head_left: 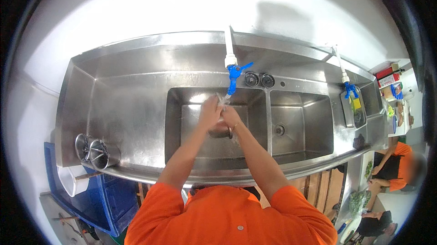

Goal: The person washes a metal bowl in a sink, then moves to a counter to prepare a sauce. They place the bowl on a digital scale and pour oyster sauce and a dark liquid from large plastic jugs into it. The person handles the jugs and lids, and places the filled bowl on the scale.

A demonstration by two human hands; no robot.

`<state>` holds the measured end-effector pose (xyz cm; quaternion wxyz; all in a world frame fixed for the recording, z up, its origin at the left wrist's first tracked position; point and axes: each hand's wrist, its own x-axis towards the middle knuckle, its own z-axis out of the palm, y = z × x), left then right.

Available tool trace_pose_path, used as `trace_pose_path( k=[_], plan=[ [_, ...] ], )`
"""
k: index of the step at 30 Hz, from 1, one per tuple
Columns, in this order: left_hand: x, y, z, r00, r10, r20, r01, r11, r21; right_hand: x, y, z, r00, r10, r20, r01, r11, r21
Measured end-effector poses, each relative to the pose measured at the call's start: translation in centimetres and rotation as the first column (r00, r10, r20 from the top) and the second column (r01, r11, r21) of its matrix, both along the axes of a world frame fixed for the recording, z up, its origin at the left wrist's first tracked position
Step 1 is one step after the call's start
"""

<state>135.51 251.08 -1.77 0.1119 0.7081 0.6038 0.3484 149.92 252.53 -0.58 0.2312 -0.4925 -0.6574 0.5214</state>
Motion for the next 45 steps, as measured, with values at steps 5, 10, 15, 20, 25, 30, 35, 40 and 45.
trace_pose_path(
  k=[5, 10, 15, 20, 25, 30, 35, 40, 45],
  plan=[
    [-0.9, 4.5, 2.4, 0.968, 0.088, 0.236, 0.120, 0.663, -0.739, 1.1, -2.6, 2.3, 1.000, 0.007, 0.022, -0.005, 0.996, -0.088],
    [2.8, 3.0, 5.2, 0.997, -0.029, 0.076, 0.063, 0.860, -0.507, 1.7, -2.6, 2.8, 0.883, -0.339, -0.326, 0.182, 0.885, -0.428],
    [-3.8, 7.5, 0.3, 0.812, 0.125, 0.571, 0.476, 0.426, -0.770, 3.0, -4.6, 2.2, 0.889, -0.383, -0.251, 0.272, 0.883, -0.384],
    [-7.8, 1.9, -7.6, 0.170, 0.583, 0.794, 0.724, 0.472, -0.502, -0.2, -5.0, 4.8, 0.637, -0.619, -0.460, 0.339, 0.760, -0.554],
    [-0.4, -5.1, -7.1, -0.197, 0.709, 0.678, 0.641, 0.616, -0.458, -0.8, -2.0, -2.6, 0.496, -0.825, -0.271, 0.752, 0.564, -0.340],
    [-0.2, -8.6, -6.6, 0.666, 0.180, 0.724, 0.025, 0.964, -0.264, -4.5, 1.2, -2.3, 0.553, -0.824, -0.124, 0.654, 0.521, -0.549],
    [0.2, -7.4, 2.4, 0.920, 0.068, 0.386, 0.003, 0.983, -0.182, -3.2, 3.1, -7.7, 0.499, -0.842, -0.207, 0.600, 0.507, -0.619],
    [-3.6, -6.4, -0.6, 0.824, 0.231, 0.518, -0.045, 0.937, -0.347, -6.2, 2.9, -2.1, 0.359, -0.822, -0.441, 0.123, 0.510, -0.851],
    [-4.4, -7.1, -7.0, 0.509, 0.472, 0.720, 0.142, 0.779, -0.611, -5.4, 3.2, -2.9, 0.557, -0.722, -0.411, 0.251, 0.618, -0.745]
  ],
)
